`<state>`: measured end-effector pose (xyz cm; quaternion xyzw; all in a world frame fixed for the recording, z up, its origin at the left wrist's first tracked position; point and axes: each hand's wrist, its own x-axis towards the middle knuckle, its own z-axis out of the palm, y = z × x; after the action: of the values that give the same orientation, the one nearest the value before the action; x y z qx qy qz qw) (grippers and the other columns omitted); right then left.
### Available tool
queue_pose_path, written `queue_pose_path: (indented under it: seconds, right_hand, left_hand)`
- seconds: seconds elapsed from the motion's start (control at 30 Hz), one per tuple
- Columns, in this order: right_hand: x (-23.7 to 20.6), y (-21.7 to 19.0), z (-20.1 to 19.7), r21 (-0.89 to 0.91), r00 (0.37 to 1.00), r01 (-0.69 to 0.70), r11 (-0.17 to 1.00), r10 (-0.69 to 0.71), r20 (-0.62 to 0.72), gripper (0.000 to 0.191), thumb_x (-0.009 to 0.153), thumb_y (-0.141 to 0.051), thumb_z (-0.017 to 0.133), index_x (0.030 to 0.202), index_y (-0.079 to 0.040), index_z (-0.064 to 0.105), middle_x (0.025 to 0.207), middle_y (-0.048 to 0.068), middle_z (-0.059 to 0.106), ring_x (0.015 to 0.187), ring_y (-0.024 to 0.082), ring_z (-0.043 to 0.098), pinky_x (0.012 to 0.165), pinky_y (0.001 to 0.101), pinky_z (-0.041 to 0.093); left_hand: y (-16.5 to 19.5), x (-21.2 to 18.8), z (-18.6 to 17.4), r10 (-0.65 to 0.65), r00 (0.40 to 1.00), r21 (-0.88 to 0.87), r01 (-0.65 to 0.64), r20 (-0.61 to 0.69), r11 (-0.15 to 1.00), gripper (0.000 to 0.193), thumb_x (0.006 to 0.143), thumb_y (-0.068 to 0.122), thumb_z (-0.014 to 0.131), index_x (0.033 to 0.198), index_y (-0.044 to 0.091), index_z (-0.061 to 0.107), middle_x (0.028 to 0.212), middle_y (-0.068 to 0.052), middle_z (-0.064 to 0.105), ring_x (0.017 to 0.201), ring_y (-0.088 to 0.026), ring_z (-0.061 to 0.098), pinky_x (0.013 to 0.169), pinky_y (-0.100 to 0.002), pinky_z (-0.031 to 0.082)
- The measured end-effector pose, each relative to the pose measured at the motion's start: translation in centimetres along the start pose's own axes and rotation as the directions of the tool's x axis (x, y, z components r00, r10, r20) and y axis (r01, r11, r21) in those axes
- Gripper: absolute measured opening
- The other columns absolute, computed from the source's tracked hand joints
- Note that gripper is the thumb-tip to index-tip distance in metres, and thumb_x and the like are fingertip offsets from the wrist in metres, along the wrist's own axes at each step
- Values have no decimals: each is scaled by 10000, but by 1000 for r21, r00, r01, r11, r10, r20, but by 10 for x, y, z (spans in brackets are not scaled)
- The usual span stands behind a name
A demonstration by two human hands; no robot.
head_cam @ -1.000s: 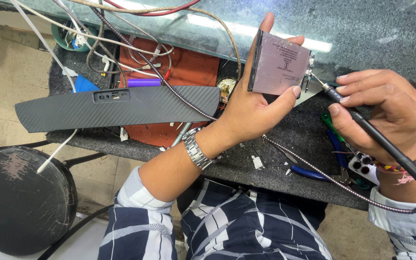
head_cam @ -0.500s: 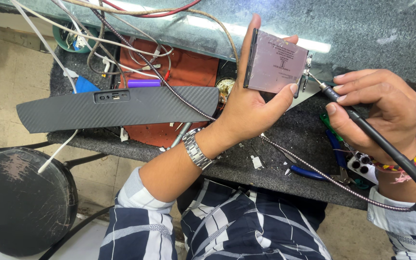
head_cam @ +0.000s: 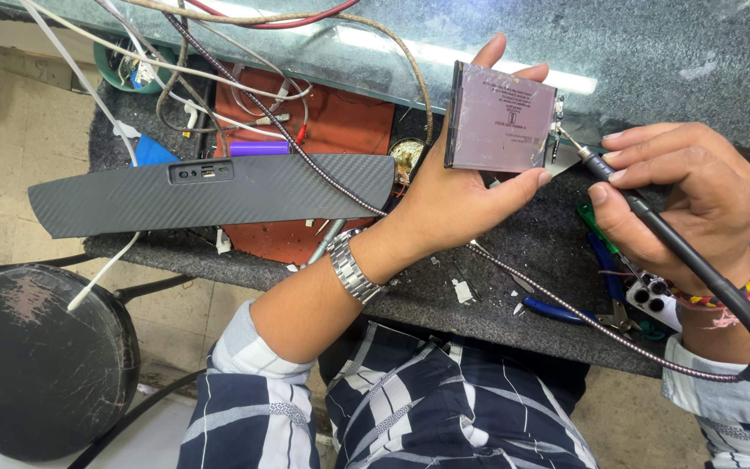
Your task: The person holds a small rectangular electronic component in the left hand and uses a soldering iron in the right hand to apply heat to the component's edge. The person rotates the component to access different sides while continuing to solder.
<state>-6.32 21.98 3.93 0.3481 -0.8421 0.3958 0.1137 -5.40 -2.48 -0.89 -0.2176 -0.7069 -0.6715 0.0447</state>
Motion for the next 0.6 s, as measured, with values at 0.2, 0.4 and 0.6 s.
queue_pose_path:
  seconds: [0.2, 0.4, 0.6]
  right_hand:
    - [1, 1, 1, 0, 1000, 4, 1000, -4, -3, 212, 892, 12, 815, 960, 14, 615, 991, 193, 683, 1021, 291, 733, 877, 332, 600]
    - [0, 1, 0, 6, 1000, 2, 1000, -2, -7, 211, 897, 10, 814, 964, 11, 614, 993, 190, 683, 1022, 288, 732, 883, 332, 601]
    - [0, 1, 0, 5, 1000, -2, 1000, 2, -8, 211, 901, 12, 816, 966, 12, 615, 995, 190, 683, 1027, 286, 731, 888, 334, 600]
  left_hand:
    - [0, -1, -1, -13, 1000, -29, 13, -6, 999, 1033, 984, 89, 794, 1642, 111, -3, 1624, -87, 378, 1408, -176, 496, 1229, -314, 468]
    - [1, 0, 0, -20, 1000, -43, 19, -3, 999, 1066, 972, 58, 791, 1646, 117, -33, 1613, -89, 401, 1408, -178, 494, 1229, -317, 460]
    - [1, 1, 0, -34, 999, -78, 35, 8, 996, 1117, 964, 39, 792, 1643, 145, -88, 1602, -98, 419, 1394, -183, 495, 1220, -326, 469]
